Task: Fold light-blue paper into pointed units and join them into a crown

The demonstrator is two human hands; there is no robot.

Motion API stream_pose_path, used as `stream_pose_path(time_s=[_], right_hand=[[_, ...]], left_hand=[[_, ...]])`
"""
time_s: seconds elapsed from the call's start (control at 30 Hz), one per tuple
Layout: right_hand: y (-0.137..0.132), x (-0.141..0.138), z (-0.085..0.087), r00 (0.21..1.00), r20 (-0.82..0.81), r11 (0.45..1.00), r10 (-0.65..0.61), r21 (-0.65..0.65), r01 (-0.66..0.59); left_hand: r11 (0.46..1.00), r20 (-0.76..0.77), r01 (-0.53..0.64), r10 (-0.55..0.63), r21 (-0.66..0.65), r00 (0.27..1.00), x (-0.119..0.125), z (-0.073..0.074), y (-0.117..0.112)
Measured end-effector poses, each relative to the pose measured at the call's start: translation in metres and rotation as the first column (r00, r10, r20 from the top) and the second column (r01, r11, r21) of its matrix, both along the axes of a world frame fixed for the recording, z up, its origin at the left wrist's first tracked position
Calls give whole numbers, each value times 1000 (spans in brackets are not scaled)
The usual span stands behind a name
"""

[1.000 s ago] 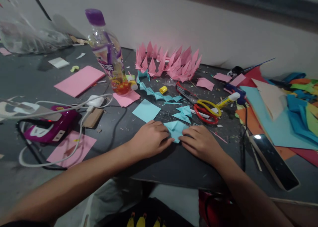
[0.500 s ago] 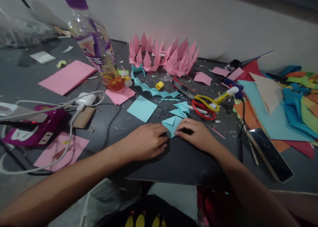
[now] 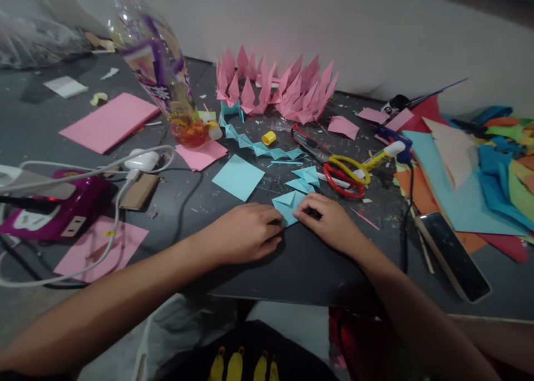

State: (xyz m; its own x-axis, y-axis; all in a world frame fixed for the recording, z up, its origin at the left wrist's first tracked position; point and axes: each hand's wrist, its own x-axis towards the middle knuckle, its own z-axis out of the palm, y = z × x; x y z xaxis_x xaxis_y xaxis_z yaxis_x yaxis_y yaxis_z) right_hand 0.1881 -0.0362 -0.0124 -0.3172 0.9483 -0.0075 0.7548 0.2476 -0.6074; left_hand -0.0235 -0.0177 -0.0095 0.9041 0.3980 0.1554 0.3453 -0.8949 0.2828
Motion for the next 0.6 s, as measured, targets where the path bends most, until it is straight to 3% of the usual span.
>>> stream_pose_path(time_s=[0.27,0.6], right_hand=[[-2,-10,-7,987,105,987,-120,116,108],[-3,-12,-10,976,162,978,-145,170,118]], left_hand=[[999,-17,-7,8,46,1000,1,0,-2],[989,-37,-20,25,149,999,7,-1,-10]])
